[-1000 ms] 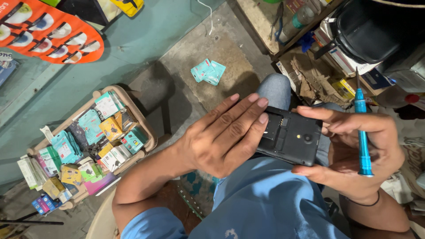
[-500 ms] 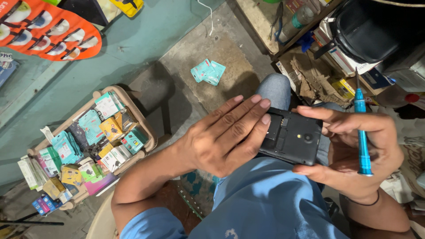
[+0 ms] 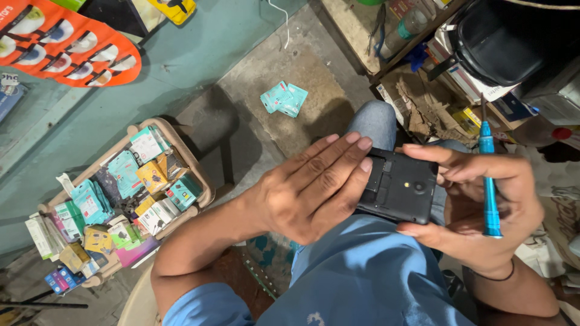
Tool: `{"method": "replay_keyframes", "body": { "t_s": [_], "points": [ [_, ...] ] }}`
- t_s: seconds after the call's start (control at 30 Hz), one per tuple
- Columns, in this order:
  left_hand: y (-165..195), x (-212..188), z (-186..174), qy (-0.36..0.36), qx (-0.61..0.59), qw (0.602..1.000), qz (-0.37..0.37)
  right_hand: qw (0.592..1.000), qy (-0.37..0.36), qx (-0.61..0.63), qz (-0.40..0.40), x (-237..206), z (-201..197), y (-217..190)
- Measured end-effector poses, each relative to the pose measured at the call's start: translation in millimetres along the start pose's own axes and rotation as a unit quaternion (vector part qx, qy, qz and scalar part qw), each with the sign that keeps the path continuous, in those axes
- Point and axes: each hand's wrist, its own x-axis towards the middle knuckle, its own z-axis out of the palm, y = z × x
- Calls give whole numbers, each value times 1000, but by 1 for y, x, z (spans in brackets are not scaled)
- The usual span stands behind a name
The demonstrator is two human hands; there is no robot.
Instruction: The person uses a blue pen-like tool to probe the screen and edges of a black smartphone. They remove the back cover, probe the battery compartment, and then reattach the cover. The person continues to probe the screen and side edges of the phone.
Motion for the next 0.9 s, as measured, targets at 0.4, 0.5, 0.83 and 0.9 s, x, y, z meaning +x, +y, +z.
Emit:
{"method": "replay_keyframes", "body": {
  "t_s": [0.4, 0.5, 0.83, 0.9],
  "points": [
    [-5, -7, 11, 16, 8, 1000, 14, 999, 18, 11, 36, 0, 11, 7],
    [-5, -7, 16, 19, 25, 999, 15, 999, 16, 28, 40, 3, 13, 6],
    [5, -23, 54, 83, -95, 982, -139, 997, 16, 15, 68, 3, 6, 27],
    [15, -30, 78, 129, -214, 923, -292, 999, 31, -35, 21, 8, 6, 34]
  ]
}}
